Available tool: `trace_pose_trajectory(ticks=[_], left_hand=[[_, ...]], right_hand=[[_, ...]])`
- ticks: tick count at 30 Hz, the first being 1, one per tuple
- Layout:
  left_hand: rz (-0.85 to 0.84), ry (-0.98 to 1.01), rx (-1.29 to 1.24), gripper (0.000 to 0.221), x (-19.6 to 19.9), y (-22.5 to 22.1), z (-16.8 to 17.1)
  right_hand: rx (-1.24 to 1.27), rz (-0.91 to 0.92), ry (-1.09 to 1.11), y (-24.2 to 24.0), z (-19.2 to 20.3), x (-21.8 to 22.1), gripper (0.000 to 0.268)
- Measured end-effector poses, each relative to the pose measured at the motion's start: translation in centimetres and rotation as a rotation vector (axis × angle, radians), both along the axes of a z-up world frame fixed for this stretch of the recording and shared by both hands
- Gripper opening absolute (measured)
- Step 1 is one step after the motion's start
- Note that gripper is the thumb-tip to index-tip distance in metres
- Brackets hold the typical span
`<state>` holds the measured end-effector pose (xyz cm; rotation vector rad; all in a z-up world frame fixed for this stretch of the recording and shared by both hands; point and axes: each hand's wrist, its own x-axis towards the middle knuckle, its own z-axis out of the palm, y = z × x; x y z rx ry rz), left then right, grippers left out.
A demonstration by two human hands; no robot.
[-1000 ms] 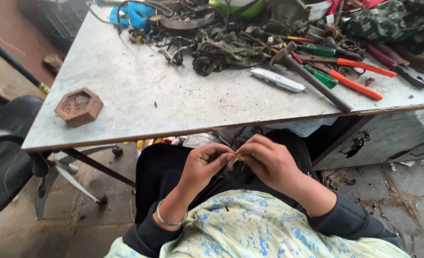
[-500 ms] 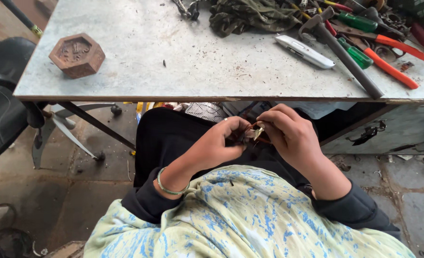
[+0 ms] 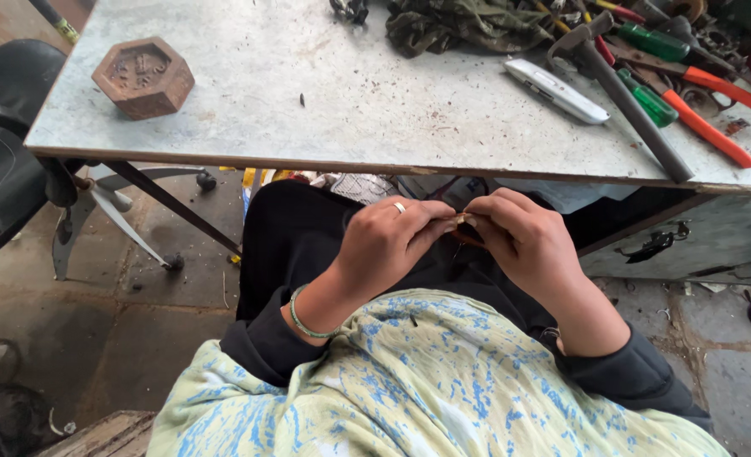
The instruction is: The person strips the insulation from wires using a knife and pliers.
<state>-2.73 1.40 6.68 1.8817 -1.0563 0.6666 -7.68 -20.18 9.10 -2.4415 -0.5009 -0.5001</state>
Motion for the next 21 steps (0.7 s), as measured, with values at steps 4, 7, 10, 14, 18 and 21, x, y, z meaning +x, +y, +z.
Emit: trace_pose_trajectory(ticks=[4,7,10,14,18,21], left_hand=[[-0.112,0.289,-0.11,0.013,0.3,0.2,-0.7],[-0.252,0.631,-0.244,0.014,0.7,0.1,-1.4],[-0.37,0.801,-0.336,0.013,0.8,0.0,-1.9],[-0.252,0.526,-0.273,0.011,0.4,-0.2,-1.3],[-0.085,0.152,-0.203,0.013,0.2,-0.1,-0.6],[-0.146,0.171,-0.173,0.017,0.2,0.2,-0.9]], right_hand=[[0.052,0.026,-0.055,0.3,0.4,0.0,0.017],[0.093,0.049,-0.042,0.4,0.4,0.0,0.017],[0.2,0.117,0.039,0.1,0.1,0.0,0.016],[0.389,0.084,0.318,-0.1,-0.7,0.5,0.01],[0.53,0.268,0.295,0.1,-1.1,0.7,0.009],[0.452,0.236,0.252,0.3,-0.8,0.7,0.01]])
